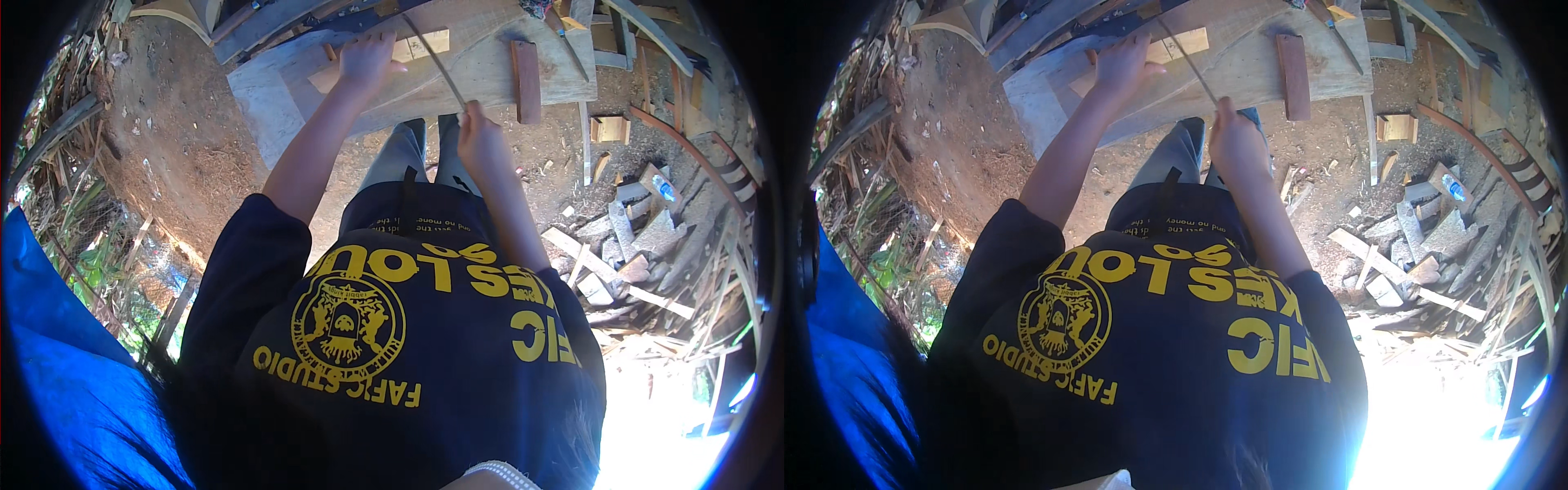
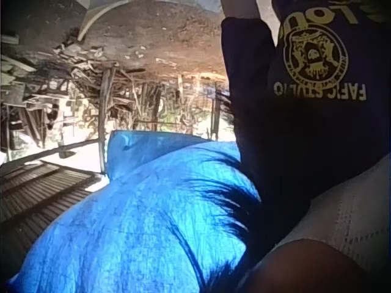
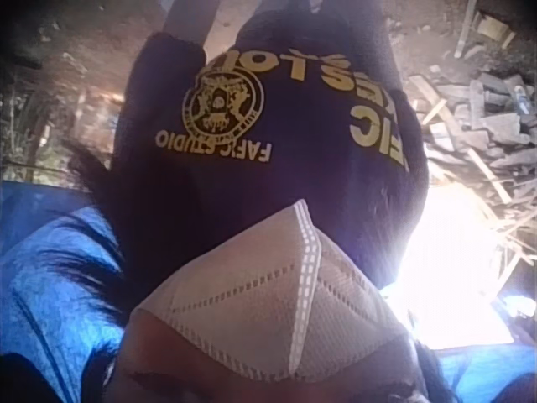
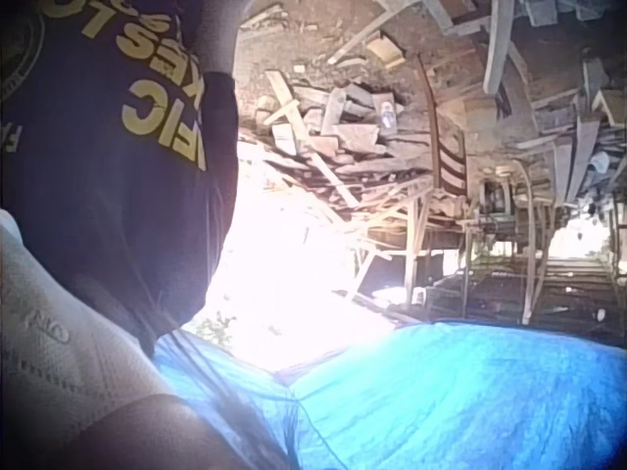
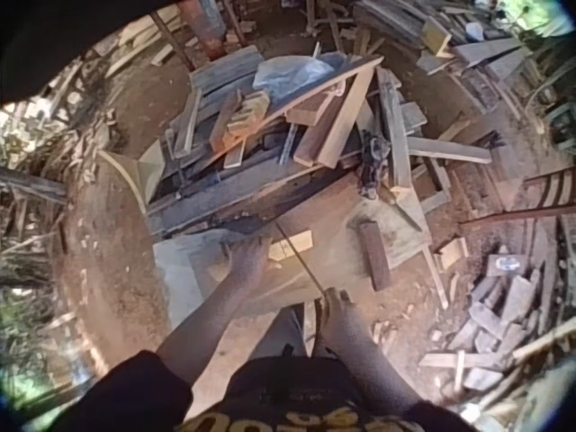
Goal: Manually sawing and chiseling a piece of wood at a workbench.
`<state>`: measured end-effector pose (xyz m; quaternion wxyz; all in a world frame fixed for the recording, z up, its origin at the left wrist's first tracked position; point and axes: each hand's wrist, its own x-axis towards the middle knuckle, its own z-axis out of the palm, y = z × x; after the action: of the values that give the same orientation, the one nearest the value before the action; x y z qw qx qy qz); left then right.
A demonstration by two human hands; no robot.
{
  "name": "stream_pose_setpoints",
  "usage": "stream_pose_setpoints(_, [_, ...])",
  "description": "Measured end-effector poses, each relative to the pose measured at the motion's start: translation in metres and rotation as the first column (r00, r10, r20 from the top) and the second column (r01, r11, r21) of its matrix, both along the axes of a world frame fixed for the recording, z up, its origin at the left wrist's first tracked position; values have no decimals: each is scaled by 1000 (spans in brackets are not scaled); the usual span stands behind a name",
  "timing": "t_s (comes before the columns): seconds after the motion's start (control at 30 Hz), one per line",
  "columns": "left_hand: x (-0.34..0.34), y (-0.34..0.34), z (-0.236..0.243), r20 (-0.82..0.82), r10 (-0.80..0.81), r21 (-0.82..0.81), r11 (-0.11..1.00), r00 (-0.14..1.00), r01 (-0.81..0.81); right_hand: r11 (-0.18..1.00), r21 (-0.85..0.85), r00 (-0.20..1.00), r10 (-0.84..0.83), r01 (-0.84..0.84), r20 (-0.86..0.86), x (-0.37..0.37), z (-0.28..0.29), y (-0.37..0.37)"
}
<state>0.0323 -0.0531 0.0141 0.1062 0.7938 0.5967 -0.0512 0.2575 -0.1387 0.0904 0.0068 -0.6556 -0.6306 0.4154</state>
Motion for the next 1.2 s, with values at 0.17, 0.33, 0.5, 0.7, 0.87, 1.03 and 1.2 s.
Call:
stream_pose_setpoints(0.17, [-1,7,-26,8,92,-143,986,996,-90,994,-90,993,77,-69,90,-22,-20,8])
stream_pose_setpoints(0.33, [1,21,-22,-95,144,-313,935,985,-167,974,-194,987,137,-119,83,-19,-12,-1])
stream_pose_setpoints(0.5, [4,14,-22,-84,146,-323,932,986,-166,982,-152,990,124,-113,63,-34,-14,22])
stream_pose_setpoints(0.7, [3,14,-26,-90,170,-291,938,981,-189,972,-213,992,111,-98,50,-36,-17,32])
stream_pose_setpoints(0.87, [2,18,-23,-88,187,-320,925,978,-206,968,-240,993,89,-69,73,-24,-13,17])
stream_pose_setpoints(1.03, [8,18,-27,-74,228,-229,944,971,-239,982,-165,989,112,-95,100,-25,-12,9])
stream_pose_setpoints(1.2, [6,19,-24,-99,222,-316,917,970,-243,992,-114,996,63,-56,63,-13,-10,-2])
